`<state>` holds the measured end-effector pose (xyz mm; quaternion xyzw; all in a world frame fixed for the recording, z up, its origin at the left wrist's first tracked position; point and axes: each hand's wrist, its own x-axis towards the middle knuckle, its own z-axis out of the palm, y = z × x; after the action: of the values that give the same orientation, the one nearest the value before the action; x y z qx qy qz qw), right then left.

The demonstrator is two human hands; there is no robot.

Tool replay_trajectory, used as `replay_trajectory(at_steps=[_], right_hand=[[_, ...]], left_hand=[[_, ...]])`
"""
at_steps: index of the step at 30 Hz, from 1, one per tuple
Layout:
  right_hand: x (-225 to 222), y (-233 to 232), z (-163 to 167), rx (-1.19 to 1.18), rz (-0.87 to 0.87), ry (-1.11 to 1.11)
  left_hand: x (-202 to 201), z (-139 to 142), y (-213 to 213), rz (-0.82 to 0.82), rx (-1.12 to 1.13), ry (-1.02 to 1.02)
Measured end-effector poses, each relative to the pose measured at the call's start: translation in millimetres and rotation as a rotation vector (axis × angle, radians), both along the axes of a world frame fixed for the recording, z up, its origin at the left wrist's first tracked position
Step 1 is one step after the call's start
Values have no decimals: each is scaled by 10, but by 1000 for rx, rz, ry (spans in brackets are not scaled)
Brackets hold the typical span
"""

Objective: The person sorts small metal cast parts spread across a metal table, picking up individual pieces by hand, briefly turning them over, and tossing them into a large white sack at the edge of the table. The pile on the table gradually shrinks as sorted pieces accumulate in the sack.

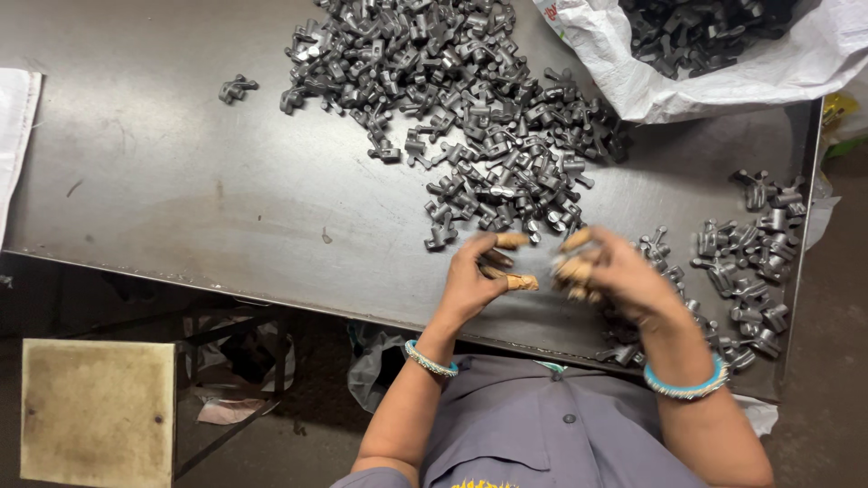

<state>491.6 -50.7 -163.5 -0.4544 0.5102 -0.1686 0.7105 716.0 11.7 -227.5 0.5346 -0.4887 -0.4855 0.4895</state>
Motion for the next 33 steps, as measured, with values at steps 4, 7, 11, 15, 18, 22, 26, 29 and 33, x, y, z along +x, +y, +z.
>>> replay_trajectory(at_steps=[4, 7, 11, 15, 18, 22, 26, 29, 33], right_hand=[[-186, 23, 129, -251, -323, -562], [165, 355, -137, -500, -189, -24], [632, 521, -299, -1149, 68, 682], [941, 456, -117, -1172, 44, 814], [975, 374, 33, -974, -41, 710], [974, 289, 288, -658, -209, 274], [786, 181, 400, -385, -307, -129], [547, 123, 365, -228, -290, -237], [242, -32, 417, 18, -86, -191]], left_hand=[[-232, -39, 228, 157, 46, -356], [-280, -152, 388, 201, -23, -568], [-346, -238, 204, 200, -104, -692], [-217, -91, 52, 211, -130, -716], [-38, 68, -9, 210, -171, -684], [293, 405, -104, 201, -175, -639], [422, 673, -213, 195, -184, -589], [335, 765, -224, 174, -167, -546], [144, 813, -183, 123, -133, -530]])
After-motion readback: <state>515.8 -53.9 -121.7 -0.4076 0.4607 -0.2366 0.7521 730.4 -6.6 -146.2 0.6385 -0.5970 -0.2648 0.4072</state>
